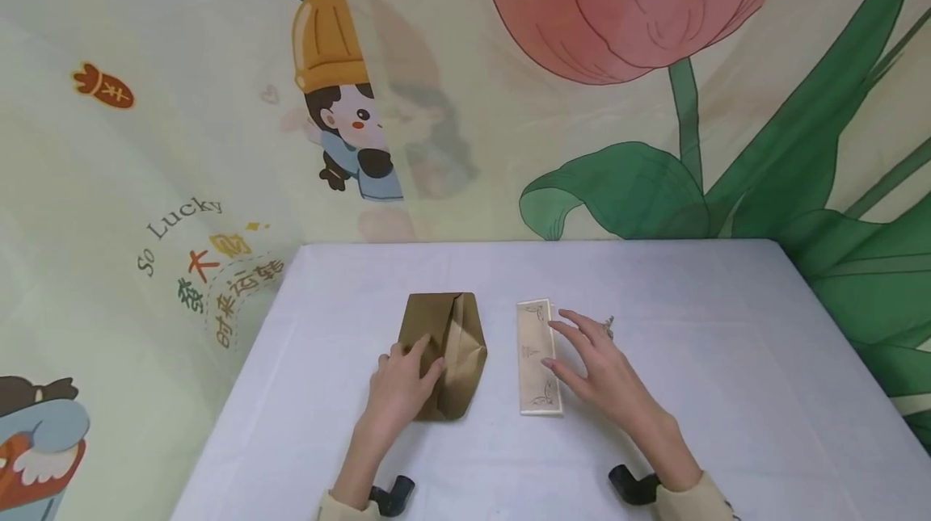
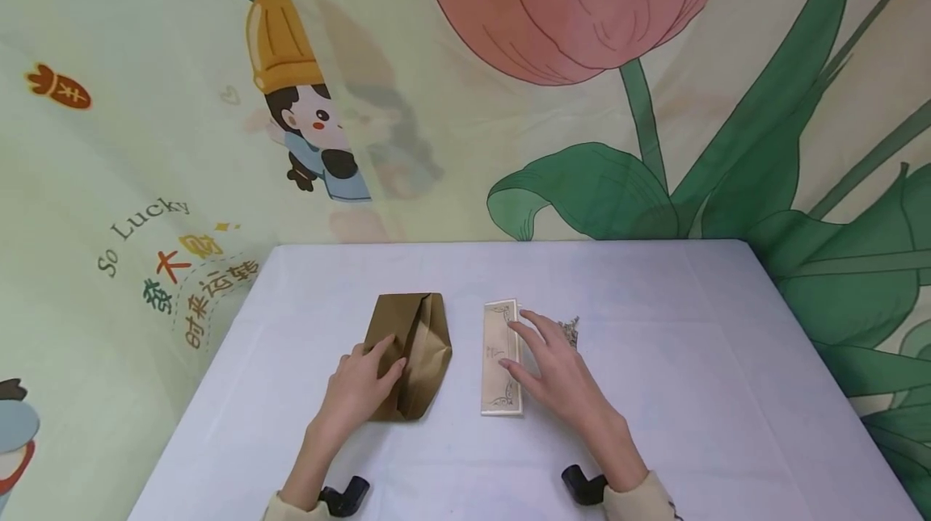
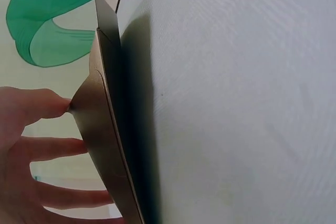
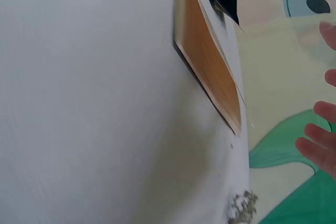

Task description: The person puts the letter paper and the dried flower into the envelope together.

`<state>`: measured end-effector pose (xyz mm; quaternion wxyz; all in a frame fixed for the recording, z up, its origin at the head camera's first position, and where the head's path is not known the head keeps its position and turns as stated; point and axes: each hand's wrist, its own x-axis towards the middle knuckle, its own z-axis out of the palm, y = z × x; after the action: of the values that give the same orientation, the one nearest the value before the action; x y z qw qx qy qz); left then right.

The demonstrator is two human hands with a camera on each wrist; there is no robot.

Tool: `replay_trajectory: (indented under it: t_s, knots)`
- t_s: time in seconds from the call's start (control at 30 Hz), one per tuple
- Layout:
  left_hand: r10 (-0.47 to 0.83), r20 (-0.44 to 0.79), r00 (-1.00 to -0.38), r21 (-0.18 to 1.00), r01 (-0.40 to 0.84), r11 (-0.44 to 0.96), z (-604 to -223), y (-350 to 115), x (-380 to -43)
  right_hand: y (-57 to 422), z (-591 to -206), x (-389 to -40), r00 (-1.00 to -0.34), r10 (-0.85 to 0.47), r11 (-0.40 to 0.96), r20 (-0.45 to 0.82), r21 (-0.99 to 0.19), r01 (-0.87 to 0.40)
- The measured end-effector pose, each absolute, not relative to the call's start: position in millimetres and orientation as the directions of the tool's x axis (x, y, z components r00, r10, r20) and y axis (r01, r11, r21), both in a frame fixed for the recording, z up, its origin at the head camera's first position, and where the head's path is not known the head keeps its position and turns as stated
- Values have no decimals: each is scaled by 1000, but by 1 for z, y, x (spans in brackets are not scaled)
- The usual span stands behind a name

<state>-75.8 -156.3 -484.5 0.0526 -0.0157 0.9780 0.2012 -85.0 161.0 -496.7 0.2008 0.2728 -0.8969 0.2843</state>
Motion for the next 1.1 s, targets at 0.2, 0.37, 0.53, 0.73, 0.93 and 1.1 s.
replay_trajectory:
  t_s: [0.2, 0.37, 0.53, 0.73, 0.93, 1.1]
  knots:
    - [-30, -78, -997, 386, -58, 921, -487, -155, -74, 143, -505, -83, -708, -422, 630, 566, -379, -678]
    - [-34, -61, -998, 372, -54, 926, -489, -155, -73, 130, -505, -85, -653, -458, 589, 603, -345, -731]
    - [-31, -37, -999, 357, -42, 933, -489, -156, -73, 116, -502, -88, -629, -497, 555, 597, -338, -760]
    - [-24, -20, -1000, 349, -29, 937, -490, -157, -73, 100, -499, -91, -638, -549, 544, 540, -350, -763]
    - [-16, -16, -1000, 349, -21, 937, -489, -156, -74, 84, -501, -95, -647, -576, 542, 500, -359, -760]
    - [-5, -5, -1000, 339, -7, 941, -488, -155, -76, 76, -504, -98, -653, -588, 541, 478, -368, -757]
